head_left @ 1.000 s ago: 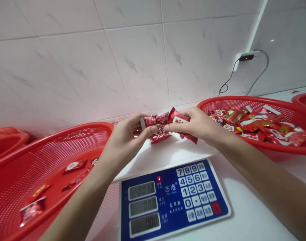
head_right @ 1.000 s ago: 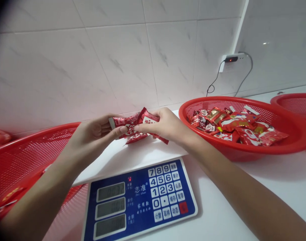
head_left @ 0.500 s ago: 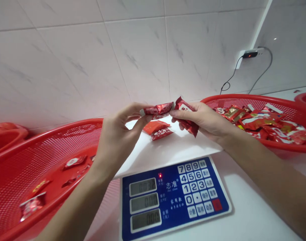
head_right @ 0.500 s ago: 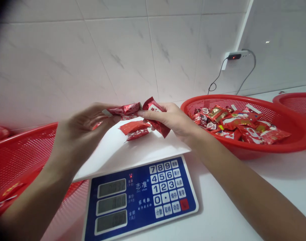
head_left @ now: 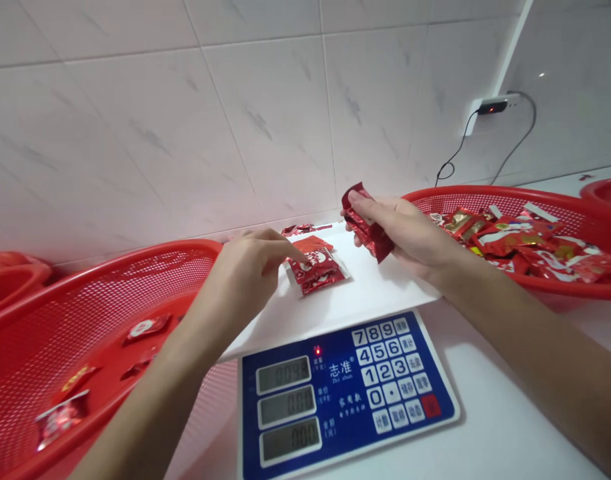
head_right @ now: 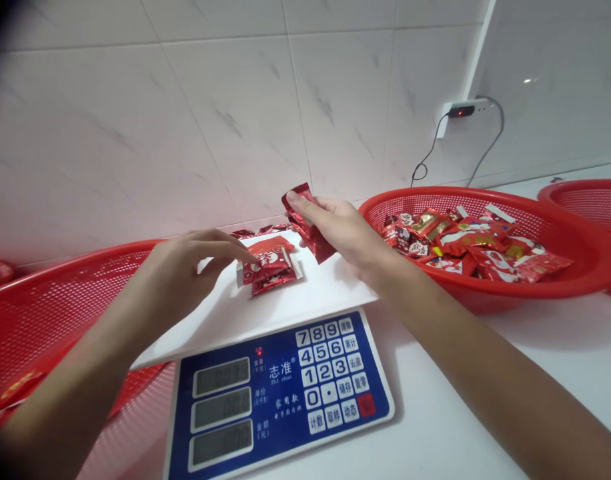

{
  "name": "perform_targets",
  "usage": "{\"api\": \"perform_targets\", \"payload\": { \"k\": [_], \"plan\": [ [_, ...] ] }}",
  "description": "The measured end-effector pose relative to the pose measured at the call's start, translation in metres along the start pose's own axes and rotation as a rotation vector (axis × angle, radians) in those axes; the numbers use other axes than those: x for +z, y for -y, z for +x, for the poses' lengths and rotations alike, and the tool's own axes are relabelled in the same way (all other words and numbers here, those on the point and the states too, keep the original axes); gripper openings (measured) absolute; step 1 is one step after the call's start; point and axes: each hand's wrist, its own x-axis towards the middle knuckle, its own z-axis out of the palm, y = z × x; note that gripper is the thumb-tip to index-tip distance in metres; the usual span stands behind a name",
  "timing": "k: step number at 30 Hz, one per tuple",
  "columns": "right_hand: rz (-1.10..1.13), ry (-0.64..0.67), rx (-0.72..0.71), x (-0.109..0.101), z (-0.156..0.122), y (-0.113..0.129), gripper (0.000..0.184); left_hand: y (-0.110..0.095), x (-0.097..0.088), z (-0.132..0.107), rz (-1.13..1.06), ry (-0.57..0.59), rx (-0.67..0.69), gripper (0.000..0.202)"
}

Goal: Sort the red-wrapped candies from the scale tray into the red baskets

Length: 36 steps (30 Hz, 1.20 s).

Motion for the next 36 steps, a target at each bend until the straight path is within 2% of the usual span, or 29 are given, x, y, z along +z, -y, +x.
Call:
{"api": "perform_targets", "payload": {
  "k": [4, 7, 18, 23, 26, 28, 32, 36],
  "plan": [
    [-0.022, -0.129, -0.019, 0.002, 0.001, 0.002, 0.025, -0.005, -0.005, -0.003, -0.053, -0.157, -0.057, 0.033],
    [-0.011, -0.153, -0.038, 0.002, 0.002, 0.003, 0.02, -0.011, -0.006, -0.006, -0.107, -0.276, -0.065, 0.024],
    [-0.086, -0.098, -0.052, 0.006, -0.002, 0.003, 0.025, -0.021, -0.006, -0.007, -0.229, -0.251, -0.096, 0.019],
    [-0.081, -0.008, -0.069, 0.005, -0.001, 0.001, 0.029, -0.018, -0.002, -0.007, -0.221, -0.251, -0.053, 0.018],
    [-0.073, 0.107, 0.017, 0.008, -0.004, 0.002, 0.031, -0.016, 0.0, -0.007, -0.246, -0.273, -0.038, 0.013],
    [-0.064, 0.213, 0.067, 0.01, -0.006, 0.003, 0.029, -0.015, 0.0, -0.007, -0.268, -0.287, -0.01, 0.018],
    [-0.077, 0.397, 0.111, 0.007, -0.009, 0.006, 0.022, -0.015, 0.0, -0.007, -0.221, -0.222, 0.191, 0.034],
    [-0.078, 0.452, 0.113, 0.001, -0.009, 0.007, 0.031, -0.014, 0.0, -0.006, -0.14, -0.155, 0.357, 0.03]
  ]
}}
